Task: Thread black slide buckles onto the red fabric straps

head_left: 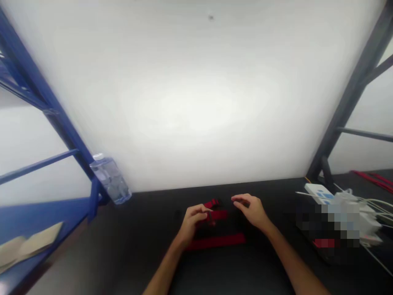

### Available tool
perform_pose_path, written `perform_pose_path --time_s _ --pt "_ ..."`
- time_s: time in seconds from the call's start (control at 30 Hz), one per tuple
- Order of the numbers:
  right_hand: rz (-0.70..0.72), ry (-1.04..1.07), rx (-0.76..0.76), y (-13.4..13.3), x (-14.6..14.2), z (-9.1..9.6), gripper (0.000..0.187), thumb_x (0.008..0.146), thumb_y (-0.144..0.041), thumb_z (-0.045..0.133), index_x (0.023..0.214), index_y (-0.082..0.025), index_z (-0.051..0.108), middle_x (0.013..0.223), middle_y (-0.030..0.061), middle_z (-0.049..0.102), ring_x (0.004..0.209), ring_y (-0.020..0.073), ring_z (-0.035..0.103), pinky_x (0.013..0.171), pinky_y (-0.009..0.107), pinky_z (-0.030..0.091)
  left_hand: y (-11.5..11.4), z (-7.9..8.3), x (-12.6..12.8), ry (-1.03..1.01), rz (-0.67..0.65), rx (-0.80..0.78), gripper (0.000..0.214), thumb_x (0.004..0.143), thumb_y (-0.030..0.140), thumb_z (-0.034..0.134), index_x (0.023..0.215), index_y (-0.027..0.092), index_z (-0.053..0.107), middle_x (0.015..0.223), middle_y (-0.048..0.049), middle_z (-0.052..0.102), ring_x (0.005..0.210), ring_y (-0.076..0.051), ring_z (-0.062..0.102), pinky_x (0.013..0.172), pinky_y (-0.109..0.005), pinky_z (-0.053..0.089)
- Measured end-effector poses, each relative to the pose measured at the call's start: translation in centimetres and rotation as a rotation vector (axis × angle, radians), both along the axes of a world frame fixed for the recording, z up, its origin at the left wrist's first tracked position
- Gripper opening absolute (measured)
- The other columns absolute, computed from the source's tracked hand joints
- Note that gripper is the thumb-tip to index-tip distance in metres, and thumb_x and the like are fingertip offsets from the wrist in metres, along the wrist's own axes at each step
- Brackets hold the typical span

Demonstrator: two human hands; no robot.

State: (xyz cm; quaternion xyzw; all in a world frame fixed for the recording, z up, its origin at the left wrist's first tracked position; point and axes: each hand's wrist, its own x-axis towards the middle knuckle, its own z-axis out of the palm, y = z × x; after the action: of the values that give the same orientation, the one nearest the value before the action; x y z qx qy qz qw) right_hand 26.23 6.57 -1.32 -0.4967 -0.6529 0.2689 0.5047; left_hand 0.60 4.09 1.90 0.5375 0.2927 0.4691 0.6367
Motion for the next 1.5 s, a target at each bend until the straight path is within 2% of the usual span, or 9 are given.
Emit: perform_pose_path --time_s 0.2,0.4,0.53,0.87,1.13,1.2,1.3,1.4,1.5 --pt "0.273 0.039 0.007 -3.0 -4.6 2.4 0.017 0.085 -0.032 0.062 0.093 -0.025 0.075 0.092 0.0056 0.069 0.087 0.0230 0.062 0.080 0.035 0.047 -0.2 0.3 0.2 -0.014 -0.119 -0.012 0.015 0.076 0.026 0.068 0.074 0.013 0.063 0.075 -0.0067 0.069 0.066 -0.022 0.067 0.070 -0.034 0.049" --pt "0.213 0.138 -0.058 -3.2 -5.8 1.8 0.031 0.086 -0.042 0.059 0.063 -0.020 0.059 0.064 -0.0002 0.056 0.063 0.0164 0.050 0.062 0.028 0.039 -0.5 0.8 0.6 0.087 -0.034 0.074 0.017 0.082 0.029 0.068 0.089 0.014 0.064 0.076 -0.0026 0.066 0.062 -0.015 0.063 0.069 -0.029 0.048" --pt "0.268 0.244 -0.115 -2.9 -5.7 1.5 0.037 0.088 -0.047 0.055 0.063 -0.019 0.052 0.058 -0.0025 0.051 0.057 0.0139 0.046 0.059 0.026 0.036 -0.6 1.0 0.8 0.163 0.028 0.126 0.046 0.072 0.027 0.079 0.113 0.017 0.063 0.091 -0.0055 0.068 0.073 -0.016 0.064 0.073 -0.029 0.050" --pt "0.331 0.289 -0.164 -2.9 -5.8 1.2 0.033 0.088 -0.041 0.054 0.064 -0.019 0.048 0.058 -0.0037 0.047 0.057 0.0125 0.042 0.059 0.025 0.033 0.0 0.4 0.6 0.161 0.127 0.072 0.034 0.074 0.030 0.077 0.102 0.012 0.069 0.082 -0.0077 0.073 0.072 -0.020 0.069 0.075 -0.032 0.053" --pt "0.378 0.326 -0.181 -2.6 -5.2 1.4 0.034 0.087 -0.039 0.053 0.060 -0.019 0.045 0.057 -0.0030 0.045 0.056 0.0125 0.040 0.057 0.026 0.031 2.9 1.2 -4.1 -0.145 0.459 0.079 0.038 0.079 0.035 0.071 0.109 0.012 0.065 0.099 -0.0118 0.072 0.095 -0.025 0.068 0.089 -0.040 0.051" --pt "0.389 0.302 -0.178 -2.6 -5.1 1.3 0.034 0.086 -0.038 0.053 0.059 -0.019 0.046 0.057 -0.0028 0.046 0.056 0.0126 0.041 0.057 0.026 0.031 3.6 1.1 -6.2 -0.008 0.577 0.147 0.041 0.078 0.038 0.071 0.111 0.014 0.064 0.100 -0.0114 0.071 0.099 -0.027 0.067 0.085 -0.039 0.052" --pt "0.392 0.286 -0.186 -2.6 -5.1 1.1 0.032 0.086 -0.037 0.054 0.060 -0.019 0.046 0.057 -0.0031 0.045 0.056 0.0126 0.040 0.057 0.026 0.031 4.1 0.4 -8.9 0.491 0.647 0.321 0.042 0.078 0.041 0.070 0.112 0.017 0.065 0.102 -0.0104 0.070 0.099 -0.028 0.065 0.087 -0.042 0.051" --pt "0.405 0.286 -0.204 -2.6 -5.1 0.9 0.031 0.085 -0.036 0.055 0.061 -0.019 0.046 0.057 -0.0033 0.045 0.056 0.0126 0.040 0.056 0.026 0.031 4.2 -0.8 -10.6 0.919 0.597 0.550 0.035 0.079 0.039 0.068 0.109 0.021 0.069 0.106 -0.0087 0.069 0.105 -0.028 0.060 0.095 -0.046 0.045" --pt "0.411 0.272 -0.209 -2.7 -5.1 0.9 0.031 0.085 -0.035 0.054 0.060 -0.019 0.046 0.056 -0.0034 0.044 0.055 0.0124 0.040 0.056 0.026 0.030 4.3 -1.7 -10.9 1.090 0.494 0.646 0.030 0.083 0.035 0.063 0.110 0.022 0.069 0.109 -0.0092 0.067 0.109 -0.028 0.057 0.098 -0.045 0.043"
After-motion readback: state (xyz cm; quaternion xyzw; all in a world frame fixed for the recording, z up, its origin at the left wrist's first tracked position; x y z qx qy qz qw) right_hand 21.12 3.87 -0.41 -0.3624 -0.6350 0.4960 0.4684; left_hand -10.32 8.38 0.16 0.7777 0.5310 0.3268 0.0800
